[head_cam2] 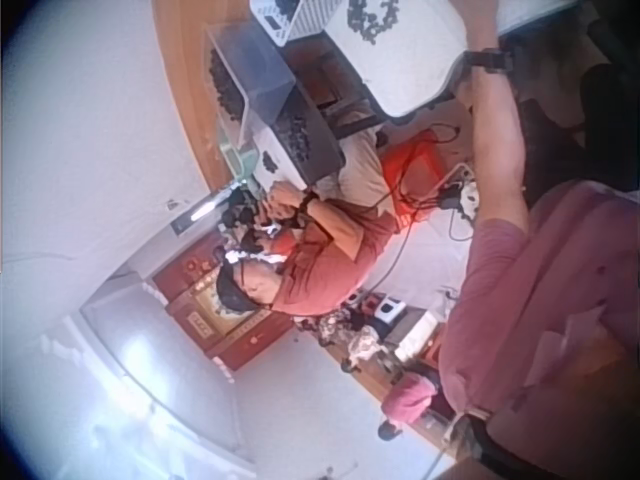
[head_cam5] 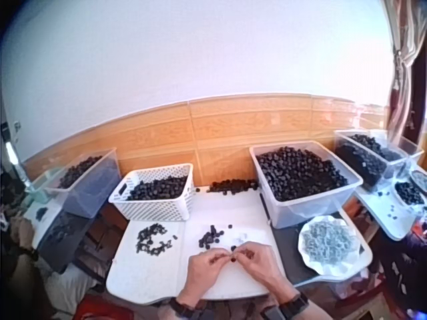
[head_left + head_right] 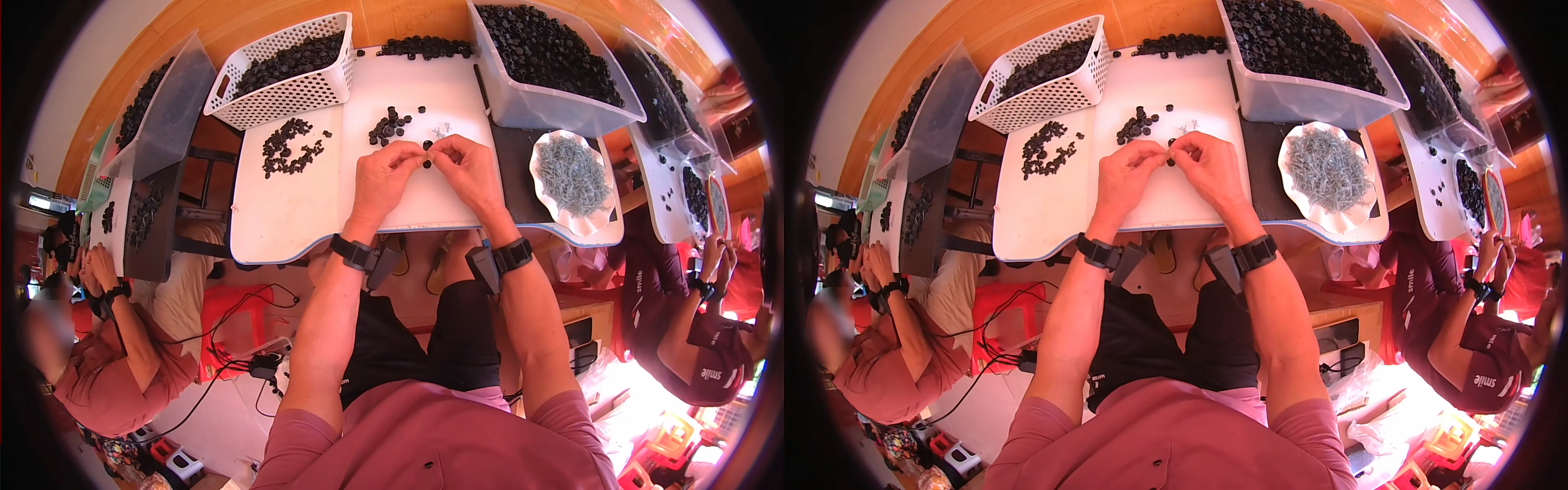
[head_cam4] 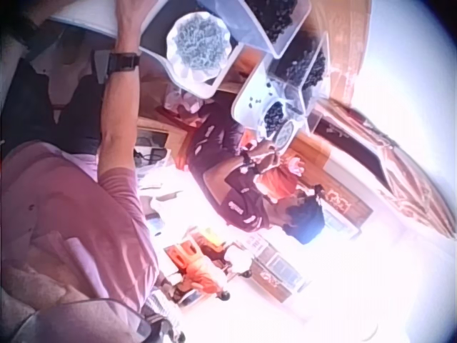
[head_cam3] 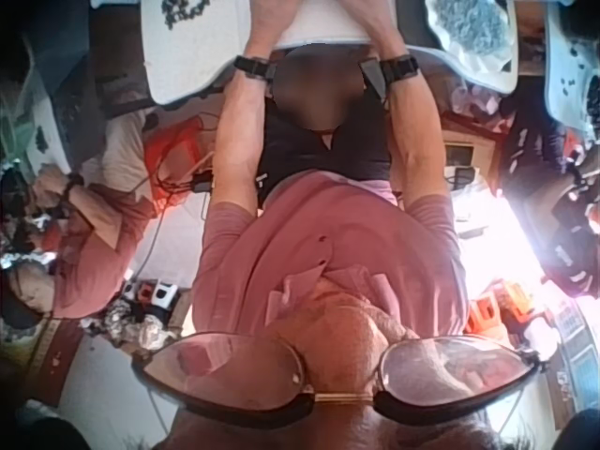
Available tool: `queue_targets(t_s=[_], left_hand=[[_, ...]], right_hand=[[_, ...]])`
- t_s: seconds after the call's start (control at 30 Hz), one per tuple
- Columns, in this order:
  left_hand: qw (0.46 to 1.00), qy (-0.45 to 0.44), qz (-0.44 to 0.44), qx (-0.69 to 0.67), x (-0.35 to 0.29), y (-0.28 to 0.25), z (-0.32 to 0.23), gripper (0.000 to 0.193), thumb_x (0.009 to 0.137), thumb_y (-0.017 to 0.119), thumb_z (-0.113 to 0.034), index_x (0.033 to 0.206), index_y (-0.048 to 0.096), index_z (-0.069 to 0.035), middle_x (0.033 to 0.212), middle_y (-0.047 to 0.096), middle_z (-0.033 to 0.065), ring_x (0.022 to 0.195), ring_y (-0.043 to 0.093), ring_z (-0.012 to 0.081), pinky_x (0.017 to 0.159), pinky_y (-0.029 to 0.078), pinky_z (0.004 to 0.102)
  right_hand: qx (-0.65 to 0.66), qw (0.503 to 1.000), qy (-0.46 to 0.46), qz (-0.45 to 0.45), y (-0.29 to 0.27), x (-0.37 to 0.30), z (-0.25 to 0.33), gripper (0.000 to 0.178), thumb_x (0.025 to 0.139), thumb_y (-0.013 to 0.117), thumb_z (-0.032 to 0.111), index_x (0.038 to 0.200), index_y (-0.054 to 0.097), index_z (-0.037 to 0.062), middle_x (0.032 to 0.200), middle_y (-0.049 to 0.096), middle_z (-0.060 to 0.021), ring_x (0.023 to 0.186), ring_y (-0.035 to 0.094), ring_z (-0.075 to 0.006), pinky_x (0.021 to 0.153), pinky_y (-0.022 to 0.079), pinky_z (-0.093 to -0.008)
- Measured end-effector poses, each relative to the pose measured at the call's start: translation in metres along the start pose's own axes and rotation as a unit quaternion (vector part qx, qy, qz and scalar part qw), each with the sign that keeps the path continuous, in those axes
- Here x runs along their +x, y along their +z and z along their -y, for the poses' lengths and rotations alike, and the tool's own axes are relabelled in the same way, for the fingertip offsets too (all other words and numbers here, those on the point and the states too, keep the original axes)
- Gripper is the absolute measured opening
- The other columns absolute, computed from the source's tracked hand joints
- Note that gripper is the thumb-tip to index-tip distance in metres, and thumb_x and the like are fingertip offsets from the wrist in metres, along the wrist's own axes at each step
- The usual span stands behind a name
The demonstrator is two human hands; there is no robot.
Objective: Manually assembling small black plastic components by hand at a workstation.
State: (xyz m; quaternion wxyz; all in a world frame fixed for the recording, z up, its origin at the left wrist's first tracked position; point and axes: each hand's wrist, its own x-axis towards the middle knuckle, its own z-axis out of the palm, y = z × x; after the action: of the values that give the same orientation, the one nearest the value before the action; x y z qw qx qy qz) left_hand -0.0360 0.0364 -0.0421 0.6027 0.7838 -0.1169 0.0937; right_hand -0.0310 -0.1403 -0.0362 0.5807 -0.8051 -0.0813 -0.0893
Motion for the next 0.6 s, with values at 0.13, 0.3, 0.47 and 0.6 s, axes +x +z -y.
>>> queue_targets(t_s=[0.13,0.3,0.47,0.6], left_hand=[[0.996,-0.016,0.021,-0.088,0.0010,-0.0015,0.0006,0.008,0.094,0.075,-0.008,0.100,0.077,-0.003,0.098,0.079,0.0052,0.086,0.072,0.0097,0.079,0.056,0.0275],[0.990,0.068,-0.057,0.111,0.0022,-0.0027,-0.0036,0.009,0.090,0.074,-0.008,0.098,0.078,-0.005,0.097,0.077,0.0066,0.091,0.071,0.0182,0.083,0.054,0.0326],[0.964,0.112,-0.040,0.239,0.0035,-0.0009,0.0024,0.015,0.085,0.074,-0.007,0.099,0.079,-0.008,0.097,0.073,0.0076,0.096,0.065,0.0273,0.090,0.051,0.0370],[0.964,0.103,-0.056,0.239,0.0042,0.0016,0.0037,0.016,0.084,0.073,-0.008,0.098,0.079,-0.010,0.097,0.071,0.0067,0.098,0.064,0.0274,0.088,0.048,0.0400]], right_hand=[[0.006,1.000,-0.013,-0.004,-0.0001,0.0021,0.0011,0.015,0.087,0.075,0.013,0.095,0.076,0.0010,0.080,0.075,-0.0091,0.068,0.069,-0.0163,0.066,0.055,-0.0302],[-0.069,0.995,-0.022,-0.065,0.0030,0.0022,0.0052,0.010,0.085,0.073,0.009,0.091,0.074,0.0008,0.082,0.073,-0.0115,0.069,0.069,-0.0227,0.066,0.055,-0.0343],[-0.151,0.984,-0.065,-0.070,0.0047,0.0018,0.0007,0.008,0.082,0.071,0.006,0.088,0.072,0.0011,0.082,0.071,-0.0154,0.072,0.069,-0.0320,0.068,0.056,-0.0405],[-0.200,0.973,-0.088,-0.080,0.0030,-0.0010,-0.0009,0.010,0.081,0.072,0.005,0.089,0.072,0.0015,0.084,0.069,-0.0162,0.076,0.068,-0.0340,0.071,0.055,-0.0426]])
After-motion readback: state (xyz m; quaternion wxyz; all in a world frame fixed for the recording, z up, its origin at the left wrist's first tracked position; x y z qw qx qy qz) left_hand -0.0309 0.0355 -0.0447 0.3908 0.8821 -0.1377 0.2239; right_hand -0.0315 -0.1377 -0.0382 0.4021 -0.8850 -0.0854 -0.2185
